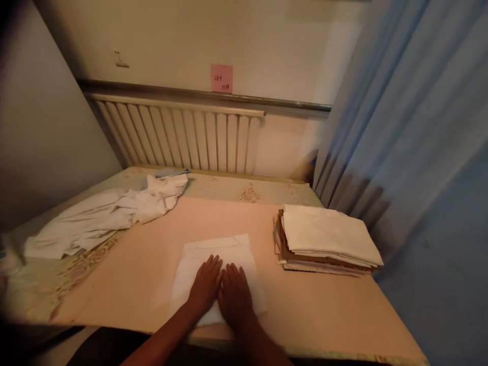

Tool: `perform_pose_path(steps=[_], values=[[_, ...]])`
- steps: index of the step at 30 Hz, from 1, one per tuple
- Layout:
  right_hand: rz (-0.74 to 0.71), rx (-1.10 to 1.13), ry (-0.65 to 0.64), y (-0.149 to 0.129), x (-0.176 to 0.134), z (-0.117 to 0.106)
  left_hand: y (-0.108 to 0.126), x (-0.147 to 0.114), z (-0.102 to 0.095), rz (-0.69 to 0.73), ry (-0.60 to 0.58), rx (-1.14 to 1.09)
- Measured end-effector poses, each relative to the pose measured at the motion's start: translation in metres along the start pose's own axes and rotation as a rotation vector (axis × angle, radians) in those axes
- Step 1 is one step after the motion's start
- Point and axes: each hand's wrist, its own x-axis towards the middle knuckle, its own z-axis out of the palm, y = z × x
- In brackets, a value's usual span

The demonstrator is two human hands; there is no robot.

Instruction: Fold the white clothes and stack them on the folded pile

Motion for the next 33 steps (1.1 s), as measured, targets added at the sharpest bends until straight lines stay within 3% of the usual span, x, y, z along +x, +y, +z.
perform_pose_path(steps=[14,23,27,30,33], values=[[-0.025,-0.091,-0.002,0.003,-0.007,-0.007,-0.021,-0.037,-0.03,0.013,-0.017,0.088],[0.048,-0.184,-0.055,0.045,-0.036,-0.024,-0.032,-0.055,-0.04,-0.095,-0.041,0.032],[0.114,-0.213,-0.071,0.048,-0.042,-0.031,-0.016,-0.054,-0.045,-0.197,-0.057,0.065],[0.105,-0.207,-0.046,0.032,-0.038,-0.032,0.009,-0.051,-0.044,-0.157,-0.026,0.071],[0.006,-0.138,-0.011,0.008,-0.033,-0.028,0.031,-0.052,-0.038,-0.091,-0.004,0.056]])
